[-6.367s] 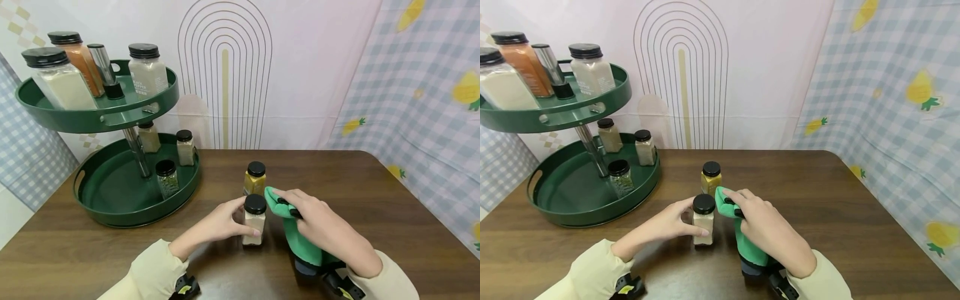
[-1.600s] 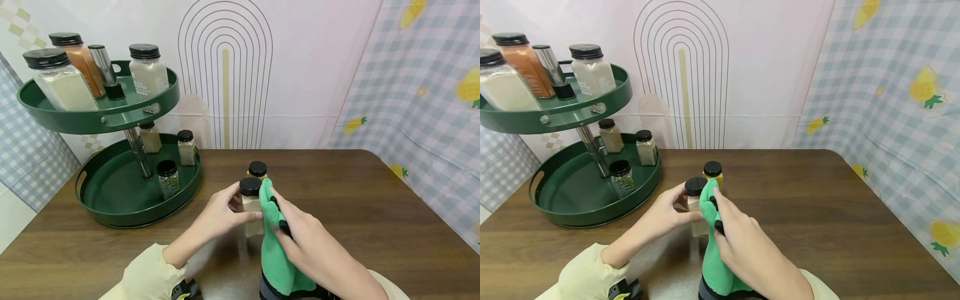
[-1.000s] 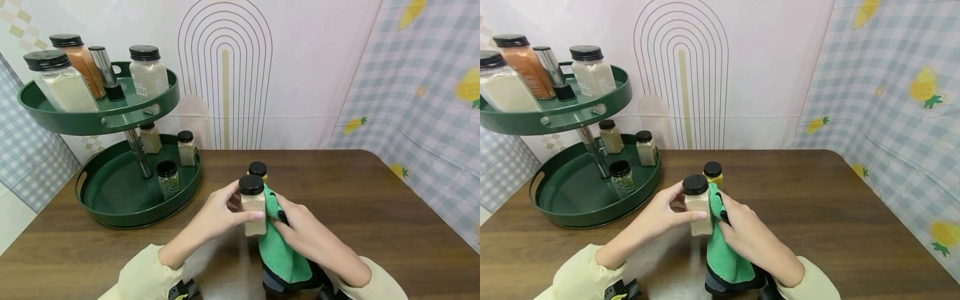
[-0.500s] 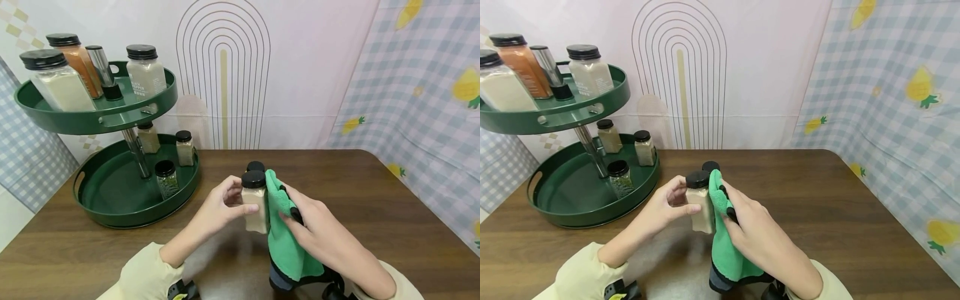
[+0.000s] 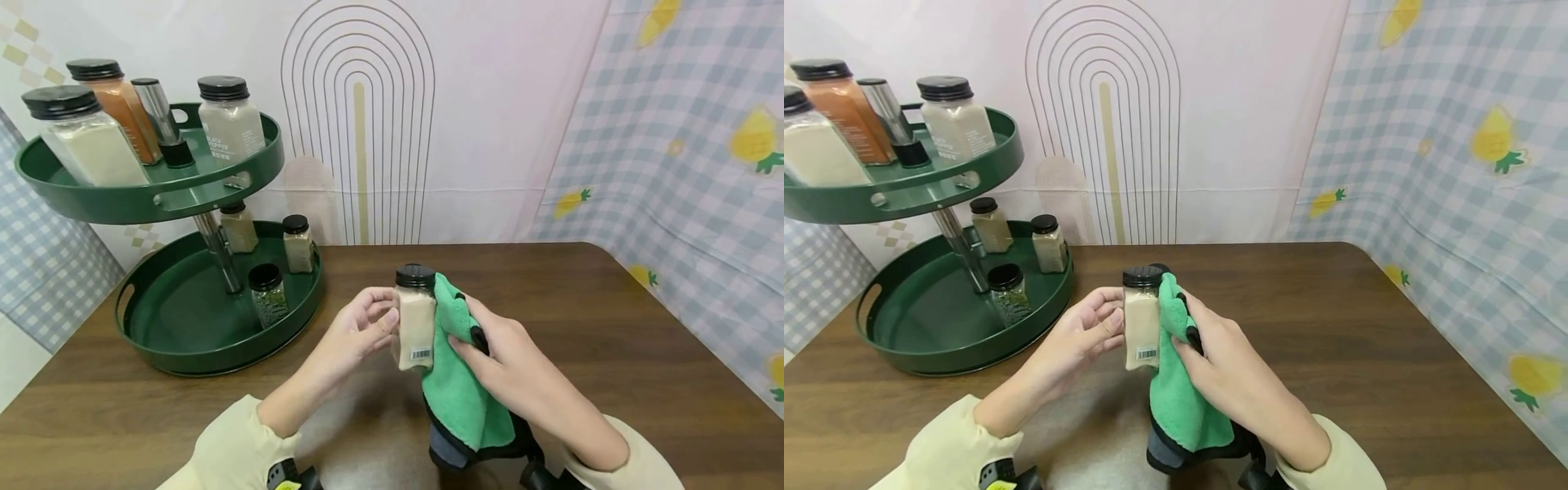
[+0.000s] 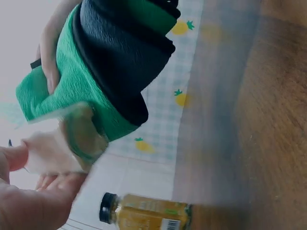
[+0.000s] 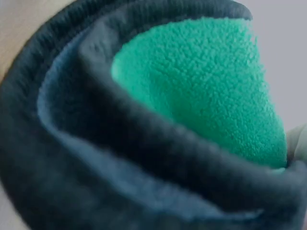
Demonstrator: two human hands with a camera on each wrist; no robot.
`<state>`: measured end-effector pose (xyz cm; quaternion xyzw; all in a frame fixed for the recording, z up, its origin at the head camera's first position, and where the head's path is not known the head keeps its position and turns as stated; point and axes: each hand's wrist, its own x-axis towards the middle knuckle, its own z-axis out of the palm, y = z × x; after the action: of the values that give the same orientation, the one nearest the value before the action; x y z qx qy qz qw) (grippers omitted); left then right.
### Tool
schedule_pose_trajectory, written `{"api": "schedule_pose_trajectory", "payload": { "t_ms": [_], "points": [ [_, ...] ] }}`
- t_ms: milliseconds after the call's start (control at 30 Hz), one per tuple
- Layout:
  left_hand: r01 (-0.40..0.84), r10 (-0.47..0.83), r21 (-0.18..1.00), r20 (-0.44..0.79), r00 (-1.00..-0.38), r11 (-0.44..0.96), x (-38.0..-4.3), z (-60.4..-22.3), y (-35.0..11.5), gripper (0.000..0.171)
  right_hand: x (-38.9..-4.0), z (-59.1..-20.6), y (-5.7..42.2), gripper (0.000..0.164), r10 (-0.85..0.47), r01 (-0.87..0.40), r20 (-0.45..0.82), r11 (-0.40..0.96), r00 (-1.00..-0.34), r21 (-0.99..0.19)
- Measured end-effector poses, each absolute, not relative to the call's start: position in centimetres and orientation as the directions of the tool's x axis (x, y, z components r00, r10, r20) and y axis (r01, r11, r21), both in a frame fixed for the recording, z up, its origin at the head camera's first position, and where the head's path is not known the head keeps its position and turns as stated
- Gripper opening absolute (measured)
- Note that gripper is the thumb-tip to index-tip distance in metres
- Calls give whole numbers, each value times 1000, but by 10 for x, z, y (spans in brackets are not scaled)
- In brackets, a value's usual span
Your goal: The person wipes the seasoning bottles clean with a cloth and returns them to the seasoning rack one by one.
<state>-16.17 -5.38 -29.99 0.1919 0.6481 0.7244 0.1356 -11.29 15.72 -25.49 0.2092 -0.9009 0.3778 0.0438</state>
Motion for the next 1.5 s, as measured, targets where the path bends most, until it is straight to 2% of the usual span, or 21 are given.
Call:
{"api": "schedule_pose_trajectory", "payload": {
  "t_ms": [67,233,333,433,567,767,867,1067,1333,1500],
  "points": [
    [100,444,991,130,-886,-90,-159,-299,-53,42,-112,-256,154,45,-326,-418,265,636,-908,-649],
    [296,427,953,243,-871,62,-155,-298,-50,50,-110,-258,149,48,-304,-435,311,645,-901,-629],
    [347,392,925,264,-881,157,-155,-298,-49,53,-108,-259,147,52,-308,-454,335,653,-890,-606],
    [355,341,907,268,-901,227,-154,-296,-50,52,-107,-261,146,57,-318,-477,359,662,-877,-578],
    [350,308,906,271,-912,239,-152,-291,-53,52,-112,-265,146,53,-340,-485,349,673,-873,-558],
    [358,315,915,289,-904,187,-149,-284,-56,51,-126,-280,144,44,-408,-443,201,673,-890,-593],
    [364,315,910,293,-903,199,-149,-283,-57,50,-127,-282,143,44,-400,-417,176,666,-900,-618],
    [333,310,898,242,-919,287,-151,-287,-58,50,-118,-274,142,45,-336,-390,213,660,-918,-642],
    [331,290,866,229,-929,375,-156,-295,-56,50,-110,-268,142,51,-267,-463,395,673,-879,-577],
    [323,296,884,226,-928,338,-154,-295,-53,49,-116,-272,143,51,-293,-460,365,688,-884,-562]
  ]
}}
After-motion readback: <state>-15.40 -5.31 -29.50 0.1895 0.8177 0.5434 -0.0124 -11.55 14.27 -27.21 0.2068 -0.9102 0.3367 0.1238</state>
